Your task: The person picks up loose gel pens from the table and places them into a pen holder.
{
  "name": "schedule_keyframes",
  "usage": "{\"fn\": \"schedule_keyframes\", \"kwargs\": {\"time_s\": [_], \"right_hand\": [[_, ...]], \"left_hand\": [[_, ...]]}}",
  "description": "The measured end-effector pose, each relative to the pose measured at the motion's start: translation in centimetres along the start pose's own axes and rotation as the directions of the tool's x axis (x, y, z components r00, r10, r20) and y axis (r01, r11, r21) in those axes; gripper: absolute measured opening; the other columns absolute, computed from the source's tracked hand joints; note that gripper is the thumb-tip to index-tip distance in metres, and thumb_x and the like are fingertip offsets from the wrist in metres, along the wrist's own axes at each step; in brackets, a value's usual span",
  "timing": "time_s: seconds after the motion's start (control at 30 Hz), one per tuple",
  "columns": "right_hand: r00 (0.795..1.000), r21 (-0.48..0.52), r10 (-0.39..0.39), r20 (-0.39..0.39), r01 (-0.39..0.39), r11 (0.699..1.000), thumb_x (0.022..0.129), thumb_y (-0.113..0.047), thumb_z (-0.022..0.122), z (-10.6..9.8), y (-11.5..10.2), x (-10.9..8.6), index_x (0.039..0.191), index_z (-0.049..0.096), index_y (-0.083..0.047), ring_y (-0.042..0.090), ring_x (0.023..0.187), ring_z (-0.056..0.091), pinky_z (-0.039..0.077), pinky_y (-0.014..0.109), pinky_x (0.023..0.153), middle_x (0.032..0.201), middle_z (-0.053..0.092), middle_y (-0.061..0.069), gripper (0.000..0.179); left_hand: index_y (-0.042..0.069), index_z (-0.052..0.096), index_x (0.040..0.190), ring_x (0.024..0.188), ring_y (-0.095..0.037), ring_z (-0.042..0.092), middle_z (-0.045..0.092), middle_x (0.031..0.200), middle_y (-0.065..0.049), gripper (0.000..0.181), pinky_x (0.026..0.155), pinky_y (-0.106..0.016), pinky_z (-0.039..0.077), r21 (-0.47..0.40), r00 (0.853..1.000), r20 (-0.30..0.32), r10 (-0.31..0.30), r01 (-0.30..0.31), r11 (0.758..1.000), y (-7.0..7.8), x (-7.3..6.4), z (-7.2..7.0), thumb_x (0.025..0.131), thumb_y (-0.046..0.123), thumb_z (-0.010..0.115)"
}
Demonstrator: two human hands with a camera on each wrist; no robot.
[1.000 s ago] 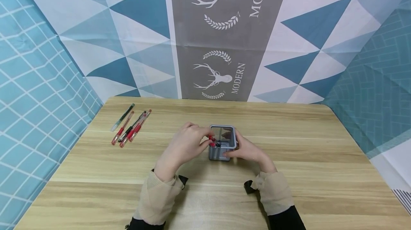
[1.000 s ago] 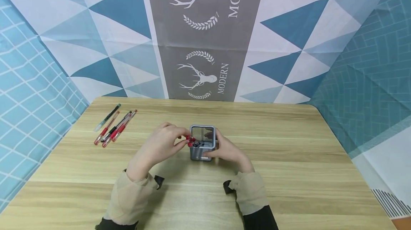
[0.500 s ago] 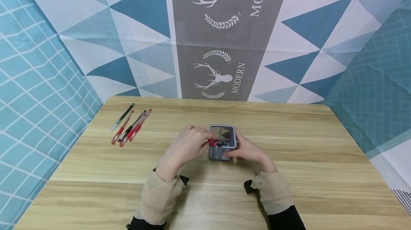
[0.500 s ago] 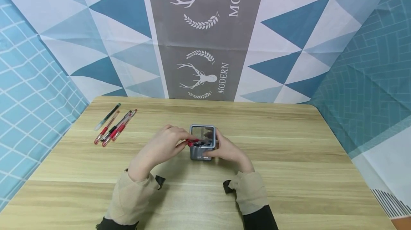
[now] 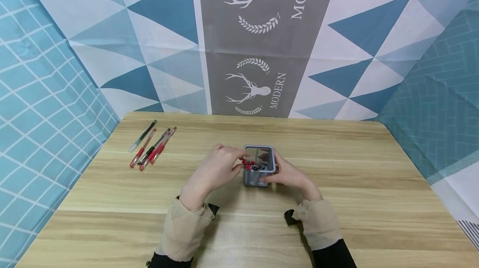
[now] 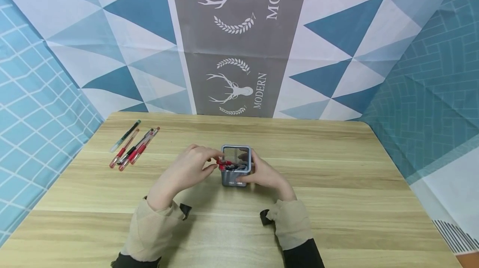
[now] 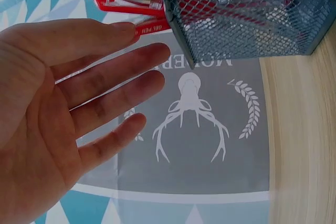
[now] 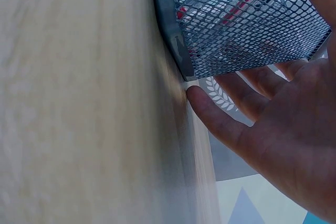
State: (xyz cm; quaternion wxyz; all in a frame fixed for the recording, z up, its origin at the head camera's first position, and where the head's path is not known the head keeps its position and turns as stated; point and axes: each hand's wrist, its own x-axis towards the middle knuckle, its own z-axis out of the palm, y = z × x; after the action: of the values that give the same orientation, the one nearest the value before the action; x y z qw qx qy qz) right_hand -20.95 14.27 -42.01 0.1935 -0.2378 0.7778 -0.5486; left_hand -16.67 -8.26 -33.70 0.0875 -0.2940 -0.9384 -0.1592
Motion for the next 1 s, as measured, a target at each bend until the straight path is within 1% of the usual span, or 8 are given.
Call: {"fn": "schedule_keyframes", "kwargs": {"time_s": [0.13, 0.23, 0.37, 0.47, 0.57, 0.7, 0.9, 1.0], "right_hand": [[1.0, 0.001, -0.012, 0.003, 0.012, 1.0, 0.073, -0.011, 0.074, -0.1, 0.0, -0.1, 0.14, 0.021, -0.017, 0.03, 0.116, 0.048, 0.036, 0.046, 0.099, 0.132, 0.044, 0.018, 0.086], [1.0, -0.007, -0.014, -0.001, 0.014, 1.0, 0.072, -0.01, 0.075, -0.1, 0.0, -0.1, 0.14, 0.022, -0.017, 0.03, 0.116, 0.048, 0.036, 0.046, 0.099, 0.131, 0.045, 0.018, 0.086], [1.0, -0.026, 0.001, -0.009, -0.001, 1.0, 0.072, -0.009, 0.075, -0.1, 0.0, 0.0, 0.14, 0.021, -0.017, 0.029, 0.115, 0.048, 0.033, 0.047, 0.101, 0.129, 0.048, 0.017, 0.087], [1.0, -0.029, 0.013, -0.014, -0.013, 0.999, 0.072, -0.008, 0.075, 0.0, -0.1, -0.1, 0.141, 0.019, -0.016, 0.03, 0.116, 0.048, 0.031, 0.048, 0.102, 0.128, 0.049, 0.019, 0.089], [1.0, -0.019, 0.009, -0.004, -0.009, 1.0, 0.072, -0.005, 0.073, 0.0, -0.8, -0.3, 0.141, 0.018, -0.012, 0.033, 0.116, 0.047, 0.031, 0.05, 0.102, 0.128, 0.047, 0.023, 0.088], [1.0, -0.007, 0.002, 0.027, -0.002, 1.0, 0.074, -0.002, 0.071, 0.1, -2.0, -0.6, 0.141, 0.017, -0.007, 0.035, 0.117, 0.046, 0.034, 0.047, 0.099, 0.13, 0.043, 0.027, 0.086], [1.0, 0.005, -0.001, 0.024, 0.001, 1.0, 0.073, -0.003, 0.072, 0.1, -2.4, -0.7, 0.14, 0.018, -0.006, 0.036, 0.117, 0.045, 0.033, 0.05, 0.1, 0.131, 0.042, 0.027, 0.086], [1.0, 0.014, -0.012, 0.02, 0.012, 1.0, 0.073, -0.003, 0.072, 0.0, -1.8, -0.6, 0.14, 0.018, -0.008, 0.036, 0.117, 0.045, 0.032, 0.051, 0.101, 0.131, 0.043, 0.026, 0.086]], "left_hand": [[0.012, 0.065, 0.109, 0.092, -0.016, 0.063, 0.069, 0.098, 0.0, 0.031, 0.089, -0.038, 0.041, -0.012, 1.0, 0.001, -0.025, 0.025, 1.0, -0.2, 0.0, -0.2, 0.079, 0.007, 0.064], [0.011, 0.066, 0.101, 0.088, -0.015, 0.063, 0.069, 0.093, 0.0, 0.023, 0.087, -0.038, 0.041, -0.002, 0.999, -0.025, -0.024, 0.024, 1.0, -0.5, -0.1, -0.3, 0.079, 0.007, 0.064], [0.011, 0.065, 0.084, 0.076, -0.015, 0.062, 0.067, 0.082, 0.001, 0.009, 0.083, -0.039, 0.042, 0.026, 0.99, -0.138, 0.004, -0.001, 1.0, -1.1, -0.2, -0.4, 0.079, 0.004, 0.063], [0.01, 0.063, 0.081, 0.072, -0.016, 0.061, 0.066, 0.077, 0.0, 0.008, 0.081, -0.04, 0.043, 0.057, 0.97, -0.241, 0.011, 0.003, 0.998, -1.7, -0.4, -0.7, 0.078, 0.003, 0.062], [0.01, 0.063, 0.082, 0.073, -0.019, 0.062, 0.067, 0.078, -0.002, 0.006, 0.081, -0.04, 0.044, 0.073, 0.949, -0.314, -0.026, 0.052, 0.996, -2.5, -0.7, -1.0, 0.079, 0.004, 0.063], [0.007, 0.064, 0.082, 0.073, -0.022, 0.063, 0.067, 0.078, -0.006, 0.005, 0.078, -0.042, 0.044, 0.077, 0.91, -0.401, -0.107, 0.149, 0.986, -4.1, -1.4, -1.2, 0.08, 0.004, 0.061], [0.007, 0.064, 0.08, 0.066, -0.027, 0.062, 0.067, 0.073, -0.008, 0.004, 0.073, -0.043, 0.044, 0.164, 0.814, -0.561, -0.151, 0.288, 0.943, -5.8, -2.5, -1.9, 0.082, 0.008, 0.062], [0.006, 0.064, 0.08, 0.067, -0.028, 0.061, 0.067, 0.073, -0.009, 0.004, 0.074, -0.044, 0.045, 0.16, 0.78, -0.598, -0.182, 0.339, 0.927, -6.5, -2.9, -2.1, 0.082, 0.008, 0.062]]}}
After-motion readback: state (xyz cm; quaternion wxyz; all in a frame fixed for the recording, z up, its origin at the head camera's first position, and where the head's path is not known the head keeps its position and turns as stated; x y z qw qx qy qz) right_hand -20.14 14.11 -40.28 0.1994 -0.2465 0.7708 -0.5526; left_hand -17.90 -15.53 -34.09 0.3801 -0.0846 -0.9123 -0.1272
